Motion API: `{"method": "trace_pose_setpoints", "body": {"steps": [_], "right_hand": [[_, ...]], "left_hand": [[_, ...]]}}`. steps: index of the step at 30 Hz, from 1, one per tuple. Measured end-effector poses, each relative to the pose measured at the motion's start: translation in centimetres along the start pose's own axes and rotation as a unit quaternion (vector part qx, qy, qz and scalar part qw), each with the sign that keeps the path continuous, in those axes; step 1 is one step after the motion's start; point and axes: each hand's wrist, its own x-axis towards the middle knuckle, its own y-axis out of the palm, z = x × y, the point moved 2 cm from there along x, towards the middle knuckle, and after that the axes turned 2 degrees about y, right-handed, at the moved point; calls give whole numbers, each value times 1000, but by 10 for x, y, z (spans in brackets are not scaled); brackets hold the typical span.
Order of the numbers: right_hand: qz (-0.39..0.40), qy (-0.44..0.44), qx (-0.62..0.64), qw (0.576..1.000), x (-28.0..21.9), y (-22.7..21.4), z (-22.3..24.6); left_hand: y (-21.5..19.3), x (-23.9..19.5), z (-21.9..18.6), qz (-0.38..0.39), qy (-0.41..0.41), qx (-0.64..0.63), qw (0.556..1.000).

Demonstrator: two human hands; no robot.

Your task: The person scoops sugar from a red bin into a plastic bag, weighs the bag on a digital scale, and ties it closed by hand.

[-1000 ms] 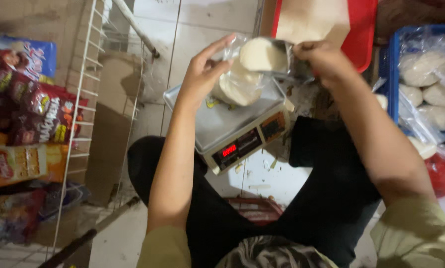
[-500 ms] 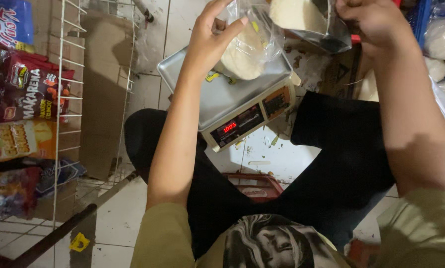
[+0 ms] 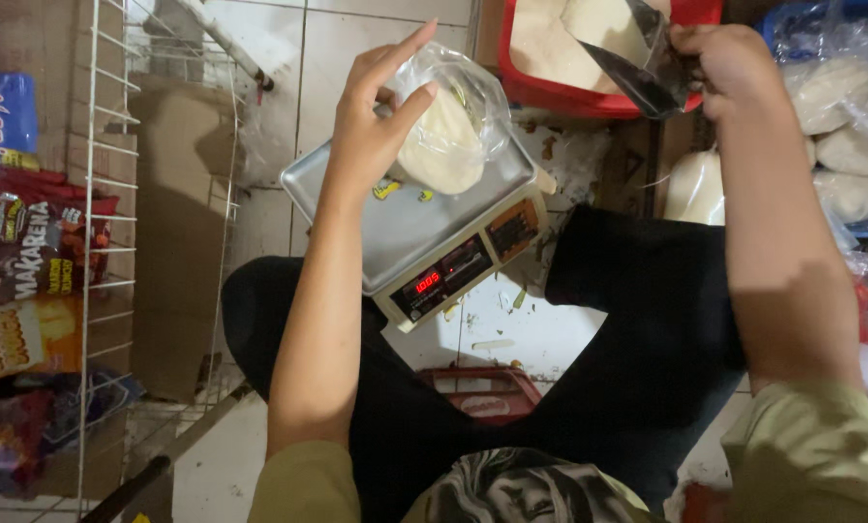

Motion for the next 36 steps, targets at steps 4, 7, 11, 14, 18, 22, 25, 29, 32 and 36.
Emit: {"method": "trace_pose_setpoints", "body": {"steps": [4,7,11,14,18,22,25,29,32,36], "right_hand": [[-65,-80,-127,987,47,-12,-26],[-97,-266,-418,863,56,1,-31],[-156,-397,-664,614,31,53,-32],[-204,-462,-731,458,20,75,-22],[-260,-476,-728,421,1,75,2],[-220,-413,-598,651,-27,53,36],[-90,-287,-390,870,-53,48,53],[40,-258,-318,911,-108,93,76],[38,-421,-440,792,-148,151,77],[-31,-484,-616,621,-173,213,65]], "left_hand": [[0,3,-4,4,-1,-7,1000],[1,3,-6,5,-36,-21,999],[-1,3,-9,5,-85,-47,995],[-4,3,-10,3,-50,-63,997],[-9,0,-11,12,-51,-84,995],[-10,-7,-14,3,-77,-92,993],[-4,-10,-9,-12,-77,-114,990],[3,-13,5,-47,-85,-111,989],[7,-10,13,-54,-84,-160,982],[14,-8,15,-36,-106,-231,966]]}}
